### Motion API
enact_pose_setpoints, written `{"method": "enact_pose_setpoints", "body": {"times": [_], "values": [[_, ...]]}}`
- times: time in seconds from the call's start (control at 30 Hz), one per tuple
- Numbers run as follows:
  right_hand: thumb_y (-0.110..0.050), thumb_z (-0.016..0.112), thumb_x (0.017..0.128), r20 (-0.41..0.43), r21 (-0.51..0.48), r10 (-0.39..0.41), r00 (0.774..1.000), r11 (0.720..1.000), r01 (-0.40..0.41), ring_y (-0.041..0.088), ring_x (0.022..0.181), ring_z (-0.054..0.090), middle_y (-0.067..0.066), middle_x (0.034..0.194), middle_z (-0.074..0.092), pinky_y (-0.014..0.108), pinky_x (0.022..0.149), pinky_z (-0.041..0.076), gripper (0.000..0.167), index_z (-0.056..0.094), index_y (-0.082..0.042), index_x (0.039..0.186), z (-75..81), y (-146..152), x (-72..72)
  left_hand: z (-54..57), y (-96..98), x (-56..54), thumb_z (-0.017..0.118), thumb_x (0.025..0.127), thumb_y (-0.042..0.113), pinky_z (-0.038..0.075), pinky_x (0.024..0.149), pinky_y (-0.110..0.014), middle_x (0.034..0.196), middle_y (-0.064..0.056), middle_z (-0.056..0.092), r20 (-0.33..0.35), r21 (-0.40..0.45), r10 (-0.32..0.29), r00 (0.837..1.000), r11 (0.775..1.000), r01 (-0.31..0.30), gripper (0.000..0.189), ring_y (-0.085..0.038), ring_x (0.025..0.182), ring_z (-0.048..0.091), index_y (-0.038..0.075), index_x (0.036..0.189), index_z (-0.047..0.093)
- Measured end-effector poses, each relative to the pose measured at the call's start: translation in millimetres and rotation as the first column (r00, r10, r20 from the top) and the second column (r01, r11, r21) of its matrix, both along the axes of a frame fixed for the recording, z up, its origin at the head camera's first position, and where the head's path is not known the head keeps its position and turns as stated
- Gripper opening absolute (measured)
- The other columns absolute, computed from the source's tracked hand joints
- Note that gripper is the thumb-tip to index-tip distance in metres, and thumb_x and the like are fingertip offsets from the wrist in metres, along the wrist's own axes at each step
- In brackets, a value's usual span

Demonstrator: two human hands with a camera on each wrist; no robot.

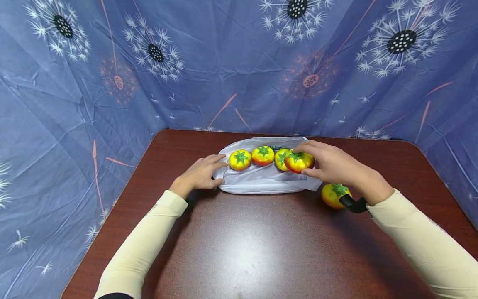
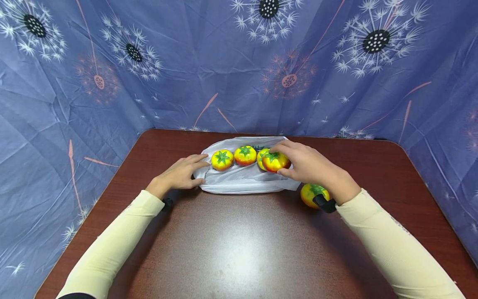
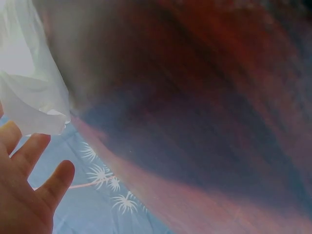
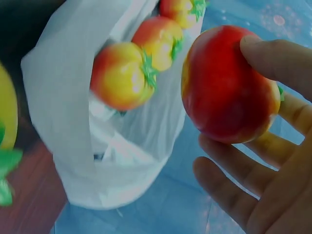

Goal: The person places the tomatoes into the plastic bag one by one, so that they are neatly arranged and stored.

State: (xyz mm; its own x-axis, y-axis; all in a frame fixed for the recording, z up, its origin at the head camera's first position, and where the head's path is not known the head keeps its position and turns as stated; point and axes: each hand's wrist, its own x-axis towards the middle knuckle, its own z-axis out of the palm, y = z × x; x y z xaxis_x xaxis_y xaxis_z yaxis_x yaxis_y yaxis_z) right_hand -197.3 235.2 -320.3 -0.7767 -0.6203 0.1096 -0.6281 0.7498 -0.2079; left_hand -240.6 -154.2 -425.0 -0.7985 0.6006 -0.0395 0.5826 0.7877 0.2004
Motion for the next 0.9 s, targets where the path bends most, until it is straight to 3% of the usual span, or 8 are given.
{"method": "enact_pose_setpoints", "body": {"times": [0.1,0.17,0.3,0.5,0.9], "values": [[-0.02,0.077,0.083,0.002,-0.029,0.03,1.0,0.999,-0.03,0.028,0.106,0.062,0.012,0.135,0.058,0.048,0.091,0.052,0.054,0.059,-0.008,0.132,-7.3,-10,-3.1,0.6,0.1,-0.1,0.064,0.088,0.038,0.035,0.113,-0.053,0.16,-0.008,0.036,-0.004,0.0,-0.005,1.0,1.0,0.005,0.06,-0.028,0.148,0.034,0.016,0.143,0.054],[-0.019,0.078,0.083,-0.006,-0.06,0.048,0.999,0.997,-0.048,0.03,0.12,0.059,0.012,0.135,0.058,0.05,0.097,0.05,0.054,0.059,-0.007,0.132,-14.7,-17,-4.8,1.2,0.5,0.0,0.064,0.088,0.036,0.035,0.113,-0.053,0.161,-0.008,0.036,-0.002,0.001,-0.01,1.0,1.0,0.01,0.059,-0.028,0.148,0.034,0.016,0.143,0.054],[-0.017,0.079,0.081,-0.024,-0.116,0.08,0.996,0.99,-0.083,0.03,0.12,0.058,0.011,0.133,0.059,0.048,0.1,0.049,0.053,0.061,-0.008,0.13,-32.7,-32,-7.9,2.6,1.6,0.1,0.063,0.087,0.034,0.036,0.113,-0.054,0.161,-0.008,0.036,-0.003,0.002,-0.019,1.0,1.0,0.019,0.059,-0.028,0.148,0.034,0.016,0.143,0.054],[-0.023,0.079,0.082,-0.034,-0.093,0.121,0.992,0.988,-0.124,0.026,0.119,0.059,0.006,0.13,0.061,0.046,0.101,0.049,0.051,0.062,-0.013,0.129,-53.6,-57,-9.4,3.5,1.3,-0.2,0.062,0.088,0.036,0.035,0.114,-0.053,0.161,-0.007,0.036,0.004,-0.006,-0.006,1.0,1.0,0.006,0.059,-0.028,0.148,0.034,0.017,0.143,0.054],[-0.025,0.08,0.081,-0.03,-0.091,0.134,0.991,0.987,-0.136,0.025,0.122,0.058,0.006,0.131,0.062,0.044,0.105,0.047,0.052,0.062,-0.013,0.129,-55.4,-70,-7.3,4.8,1.2,-0.1,0.063,0.088,0.036,0.034,0.114,-0.052,0.161,-0.007,0.036,-0.001,-0.014,-0.002,1.0,1.0,0.002,0.058,-0.027,0.149,0.033,0.017,0.143,0.054]]}}
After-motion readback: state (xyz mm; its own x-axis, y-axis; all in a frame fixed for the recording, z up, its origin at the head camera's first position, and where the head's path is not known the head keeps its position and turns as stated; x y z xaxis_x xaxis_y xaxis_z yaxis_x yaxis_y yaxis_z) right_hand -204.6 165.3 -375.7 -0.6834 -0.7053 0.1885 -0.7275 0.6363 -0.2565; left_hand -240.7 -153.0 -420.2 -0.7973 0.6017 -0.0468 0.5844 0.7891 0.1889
